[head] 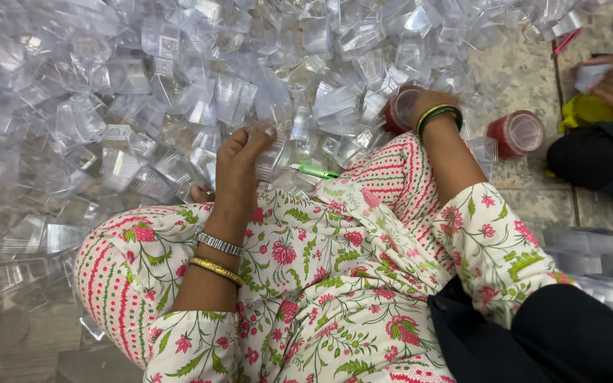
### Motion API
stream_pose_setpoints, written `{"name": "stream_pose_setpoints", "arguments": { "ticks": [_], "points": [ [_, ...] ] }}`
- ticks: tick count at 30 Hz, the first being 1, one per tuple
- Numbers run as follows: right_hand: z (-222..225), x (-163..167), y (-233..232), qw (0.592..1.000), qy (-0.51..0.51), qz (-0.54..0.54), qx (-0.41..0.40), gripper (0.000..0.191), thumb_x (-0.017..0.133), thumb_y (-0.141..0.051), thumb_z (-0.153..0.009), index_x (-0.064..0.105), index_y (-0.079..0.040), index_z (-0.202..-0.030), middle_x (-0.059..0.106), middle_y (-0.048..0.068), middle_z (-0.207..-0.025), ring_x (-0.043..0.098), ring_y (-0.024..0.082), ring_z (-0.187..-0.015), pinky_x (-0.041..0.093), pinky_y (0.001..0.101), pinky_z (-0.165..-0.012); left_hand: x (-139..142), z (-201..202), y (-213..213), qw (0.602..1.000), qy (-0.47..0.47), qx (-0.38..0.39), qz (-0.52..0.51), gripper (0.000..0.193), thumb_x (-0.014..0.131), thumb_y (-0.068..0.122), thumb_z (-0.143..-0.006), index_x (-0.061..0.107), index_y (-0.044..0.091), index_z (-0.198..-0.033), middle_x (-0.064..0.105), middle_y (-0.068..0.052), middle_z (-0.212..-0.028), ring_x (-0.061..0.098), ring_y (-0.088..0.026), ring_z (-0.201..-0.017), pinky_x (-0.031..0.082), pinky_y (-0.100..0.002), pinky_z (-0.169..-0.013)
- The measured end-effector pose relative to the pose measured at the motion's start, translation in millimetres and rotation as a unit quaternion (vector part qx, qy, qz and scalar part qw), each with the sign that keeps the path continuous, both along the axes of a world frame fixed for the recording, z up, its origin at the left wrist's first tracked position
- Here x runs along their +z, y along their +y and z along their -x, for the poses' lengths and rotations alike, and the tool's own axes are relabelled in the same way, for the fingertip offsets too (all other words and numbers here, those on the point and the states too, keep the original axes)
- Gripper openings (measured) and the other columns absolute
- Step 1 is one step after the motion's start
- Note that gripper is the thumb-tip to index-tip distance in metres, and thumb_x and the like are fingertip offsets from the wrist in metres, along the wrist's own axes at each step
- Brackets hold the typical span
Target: The person sits on the floor among large piles of clear plastic cups and repeatedly picks up cups one at a time, fitting them together into nested stacks. They occasionally turn a cup over and place finished stacks aside while other workers handle cups nearby.
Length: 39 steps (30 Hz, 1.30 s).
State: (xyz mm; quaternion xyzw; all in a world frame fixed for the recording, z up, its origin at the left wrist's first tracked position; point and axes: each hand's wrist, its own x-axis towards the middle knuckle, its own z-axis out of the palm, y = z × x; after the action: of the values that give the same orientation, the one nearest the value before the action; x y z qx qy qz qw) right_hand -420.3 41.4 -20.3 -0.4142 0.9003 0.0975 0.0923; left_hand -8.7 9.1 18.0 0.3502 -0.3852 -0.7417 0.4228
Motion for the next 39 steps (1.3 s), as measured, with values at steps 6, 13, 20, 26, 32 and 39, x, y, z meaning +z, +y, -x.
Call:
{"name": "stream_pose_setpoints", "arguments": {
  "ticks": [6, 13, 20, 26, 32, 39],
  "points": [
    [-25, 24, 10, 0.999, -0.015, -0.013, 0.032, 0.045, 0.071, -0.047, -0.088, 0.074, -0.011, -0.116, 0.069, 0.021, -0.118, 0.066, 0.038, -0.108, 0.053, 0.0457, -0.092, -3, -1, -1, 0.995, -0.013, -0.001, -0.099, 0.025, 0.069, 0.024, -0.091, 0.074, 0.002, -0.103, 0.069, -0.001, -0.089, 0.059, -0.010, -0.078, 0.047, -0.030, -0.067],
    [-156, 58, 31, 0.741, -0.558, 0.353, 0.122, 0.019, 0.070, -0.015, -0.100, 0.076, -0.003, -0.113, 0.078, 0.002, -0.101, 0.070, 0.005, -0.082, 0.058, 0.0224, -0.069, -14, 9, -4, 0.999, -0.022, -0.041, -0.026, 0.039, 0.072, 0.023, -0.091, 0.068, -0.002, -0.121, 0.071, -0.002, -0.103, 0.063, -0.008, -0.093, 0.050, -0.022, -0.083],
    [-200, 90, 26, 0.668, -0.713, 0.181, 0.113, 0.036, 0.076, -0.008, -0.093, 0.072, -0.002, -0.128, 0.071, 0.003, -0.082, 0.059, 0.006, -0.065, 0.049, 0.0221, -0.058, -2, 6, -1, 0.994, -0.059, -0.068, -0.066, 0.054, 0.073, 0.024, -0.086, 0.056, -0.001, -0.131, 0.073, -0.009, -0.101, 0.069, -0.011, -0.085, 0.053, -0.025, -0.073],
    [-190, 65, 21, 0.679, -0.664, 0.300, 0.091, 0.026, 0.079, -0.002, -0.086, 0.073, -0.003, -0.111, 0.077, 0.003, -0.091, 0.071, 0.007, -0.080, 0.057, 0.0218, -0.069, -9, 6, -8, 0.993, -0.092, -0.056, -0.046, 0.048, 0.074, 0.022, -0.087, 0.062, 0.001, -0.128, 0.073, -0.009, -0.098, 0.066, -0.010, -0.081, 0.050, -0.022, -0.070],
    [-194, 32, 0, 0.755, -0.552, 0.340, 0.103, 0.009, 0.074, -0.011, -0.097, 0.070, -0.005, -0.101, 0.074, 0.004, -0.092, 0.070, 0.009, -0.084, 0.057, 0.0249, -0.072, -8, -11, -27, 0.985, -0.058, 0.153, -0.054, 0.037, 0.067, 0.030, -0.095, 0.067, 0.000, -0.116, 0.064, -0.003, -0.097, 0.060, -0.012, -0.074, 0.051, -0.026, -0.062],
    [-223, 20, -3, 0.970, -0.160, 0.004, 0.184, 0.044, 0.064, -0.055, -0.097, 0.073, -0.012, -0.090, 0.072, 0.013, -0.083, 0.069, 0.034, -0.081, 0.053, 0.0478, -0.073, 9, -19, -24, 0.979, 0.017, 0.195, -0.053, 0.035, 0.061, 0.033, -0.097, 0.062, 0.001, -0.112, 0.063, -0.010, -0.093, 0.066, -0.020, -0.059, 0.055, -0.032, -0.048]
  ]
}}
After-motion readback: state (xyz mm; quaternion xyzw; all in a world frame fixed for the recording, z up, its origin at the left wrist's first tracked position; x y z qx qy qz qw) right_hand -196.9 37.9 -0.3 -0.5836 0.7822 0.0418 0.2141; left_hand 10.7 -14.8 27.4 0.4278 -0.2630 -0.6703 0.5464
